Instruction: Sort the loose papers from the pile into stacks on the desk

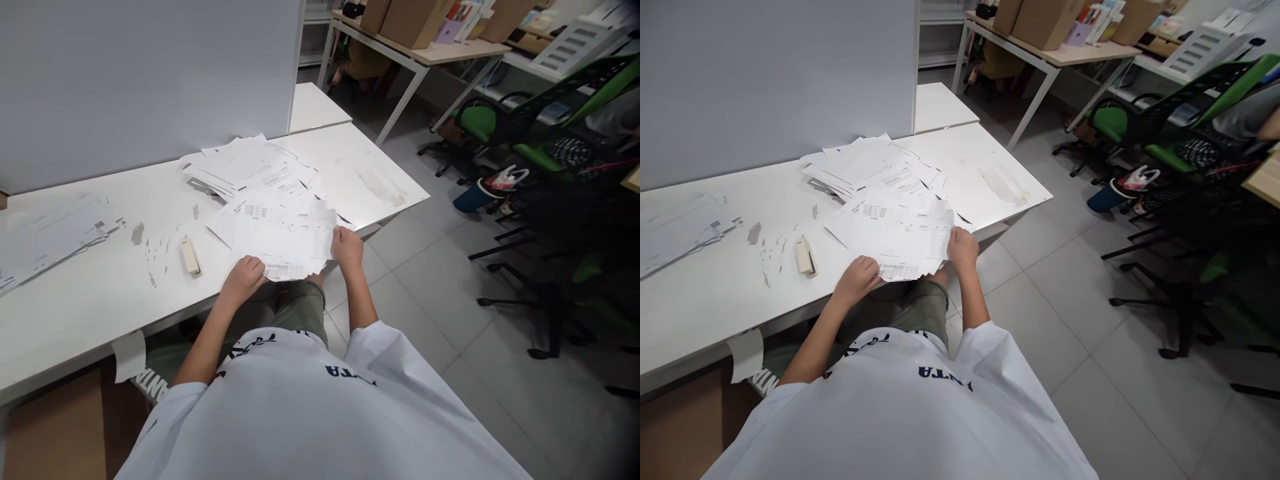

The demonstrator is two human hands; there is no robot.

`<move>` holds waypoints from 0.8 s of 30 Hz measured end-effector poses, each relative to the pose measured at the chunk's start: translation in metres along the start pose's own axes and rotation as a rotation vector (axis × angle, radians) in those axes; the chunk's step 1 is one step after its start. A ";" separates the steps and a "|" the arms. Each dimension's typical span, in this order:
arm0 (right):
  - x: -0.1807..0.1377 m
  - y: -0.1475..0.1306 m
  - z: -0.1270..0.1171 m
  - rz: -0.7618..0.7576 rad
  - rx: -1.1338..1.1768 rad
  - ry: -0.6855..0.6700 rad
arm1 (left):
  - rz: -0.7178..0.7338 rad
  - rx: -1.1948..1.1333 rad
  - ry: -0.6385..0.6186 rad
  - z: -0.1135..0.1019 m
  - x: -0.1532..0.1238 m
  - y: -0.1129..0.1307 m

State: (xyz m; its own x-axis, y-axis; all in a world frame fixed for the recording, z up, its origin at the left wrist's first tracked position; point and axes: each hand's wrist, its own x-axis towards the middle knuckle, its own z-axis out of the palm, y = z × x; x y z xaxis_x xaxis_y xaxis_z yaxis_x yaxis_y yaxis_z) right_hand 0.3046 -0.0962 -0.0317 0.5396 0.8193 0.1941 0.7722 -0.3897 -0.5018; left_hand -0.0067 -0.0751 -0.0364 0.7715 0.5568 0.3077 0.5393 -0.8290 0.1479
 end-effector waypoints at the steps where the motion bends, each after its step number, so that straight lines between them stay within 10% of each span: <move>1: 0.010 0.003 -0.004 0.001 0.015 0.010 | -0.034 -0.014 0.005 0.001 0.002 0.000; 8: 0.049 0.034 -0.011 0.120 0.350 0.080 | -0.223 -0.065 0.017 0.012 0.041 -0.004; 14: 0.060 0.039 0.005 0.102 0.177 -0.052 | -0.408 -0.083 -0.045 0.016 0.070 -0.015; 24: 0.075 0.016 -0.004 0.106 0.166 0.093 | -0.714 -0.112 0.172 0.011 0.045 -0.011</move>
State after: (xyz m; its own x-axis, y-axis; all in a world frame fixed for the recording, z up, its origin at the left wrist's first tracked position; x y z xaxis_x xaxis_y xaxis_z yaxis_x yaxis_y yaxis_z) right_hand 0.3584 -0.0423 -0.0219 0.6491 0.7324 0.2057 0.6480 -0.3908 -0.6537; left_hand 0.0258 -0.0406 -0.0346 0.1777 0.9537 0.2425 0.8452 -0.2741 0.4588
